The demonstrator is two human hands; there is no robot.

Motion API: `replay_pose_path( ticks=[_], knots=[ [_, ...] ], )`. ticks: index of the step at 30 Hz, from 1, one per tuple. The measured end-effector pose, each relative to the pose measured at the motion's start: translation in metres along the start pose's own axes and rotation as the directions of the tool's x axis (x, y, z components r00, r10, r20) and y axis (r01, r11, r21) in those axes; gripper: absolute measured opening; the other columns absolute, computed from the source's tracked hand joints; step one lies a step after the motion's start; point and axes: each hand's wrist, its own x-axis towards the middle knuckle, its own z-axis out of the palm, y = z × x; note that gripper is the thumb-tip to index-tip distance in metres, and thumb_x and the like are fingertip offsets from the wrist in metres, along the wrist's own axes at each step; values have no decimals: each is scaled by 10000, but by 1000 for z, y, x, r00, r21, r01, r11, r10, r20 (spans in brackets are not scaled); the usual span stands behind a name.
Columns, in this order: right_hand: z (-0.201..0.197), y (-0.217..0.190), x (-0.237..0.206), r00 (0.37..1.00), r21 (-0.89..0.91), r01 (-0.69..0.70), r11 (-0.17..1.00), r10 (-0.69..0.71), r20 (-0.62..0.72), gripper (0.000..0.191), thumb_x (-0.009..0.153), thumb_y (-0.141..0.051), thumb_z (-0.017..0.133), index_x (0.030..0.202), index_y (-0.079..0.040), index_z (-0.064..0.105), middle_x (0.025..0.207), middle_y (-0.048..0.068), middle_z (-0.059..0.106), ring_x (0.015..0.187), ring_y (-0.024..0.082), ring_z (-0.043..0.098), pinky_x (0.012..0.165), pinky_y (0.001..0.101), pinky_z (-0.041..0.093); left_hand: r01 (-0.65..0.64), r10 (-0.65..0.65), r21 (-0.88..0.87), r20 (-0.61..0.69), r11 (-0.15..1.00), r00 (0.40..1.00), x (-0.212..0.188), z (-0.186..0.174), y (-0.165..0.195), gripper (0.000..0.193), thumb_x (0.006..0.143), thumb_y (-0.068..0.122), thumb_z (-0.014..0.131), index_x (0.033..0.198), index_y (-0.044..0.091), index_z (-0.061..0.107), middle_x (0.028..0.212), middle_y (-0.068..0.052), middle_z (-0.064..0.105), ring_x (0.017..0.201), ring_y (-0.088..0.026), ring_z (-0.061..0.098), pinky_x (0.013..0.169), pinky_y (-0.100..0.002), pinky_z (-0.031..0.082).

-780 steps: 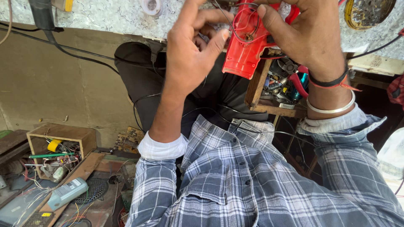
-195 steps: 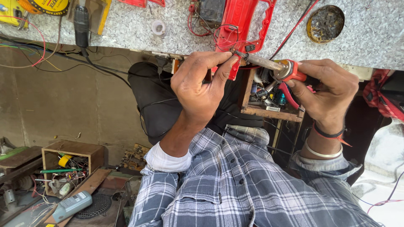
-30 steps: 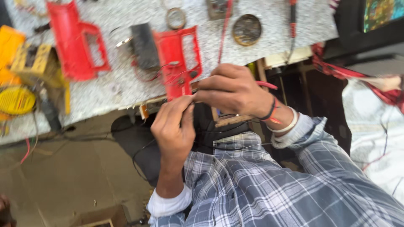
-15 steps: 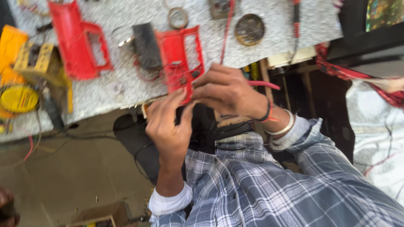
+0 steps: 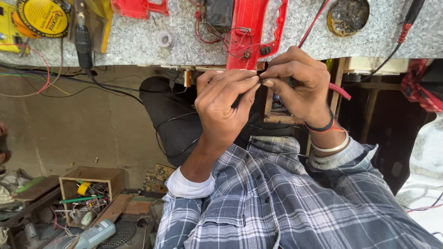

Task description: The person inserts a battery into a red plastic housing, then uses a soldering iron to attach wires to internal components. They repeatedly heat and join wires to terminals inside the device.

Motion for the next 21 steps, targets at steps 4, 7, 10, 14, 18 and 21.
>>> replay_pose_path(
  ticks=[4,7,10,14,18,21],
  knots=[
    [3,3,-5,999,34,-50,998,50,3,133,963,-90,824,1043,-17,747,1024,104,712,817,146,663,708,250,508,9,-8,23,-31,1000,1000,-1,2,-1,176,883,62,862,989,106,728,1034,-18,758,1008,-182,735,952,-358,438],
    [7,4,-8,995,123,-100,987,100,11,134,977,-115,799,1053,-16,749,1036,104,711,829,138,662,712,240,510,6,-4,36,-61,999,998,-3,5,-2,197,859,51,878,933,115,707,988,-3,754,969,-173,732,917,-359,429],
    [12,5,-11,987,208,-154,966,160,-8,152,988,-134,788,1067,-9,752,1035,102,709,847,133,664,719,236,516,-17,20,43,-75,999,997,-3,5,-5,225,843,37,884,914,111,684,976,2,745,954,-186,723,910,-367,442],
    [13,6,-13,995,134,-90,987,93,-21,178,990,-133,800,1105,-6,752,1024,103,711,870,136,671,749,239,521,-22,25,43,-77,999,997,-4,5,-7,243,837,33,891,918,105,673,983,-2,737,935,-206,708,897,-370,465],
    [10,6,-12,997,138,-54,989,61,-44,287,938,-139,843,1163,-2,729,1127,119,684,890,131,648,735,237,512,-15,18,39,-67,999,998,-5,4,-8,244,831,34,886,917,101,667,992,-11,738,931,-212,703,901,-378,466],
    [7,6,-11,997,132,-58,990,63,-36,325,898,-125,875,1169,-15,735,1129,119,678,872,135,653,723,241,516,-18,20,41,-69,999,997,-6,5,-7,238,835,33,882,921,100,671,989,-10,738,934,-209,706,896,-377,464]
  ],
)
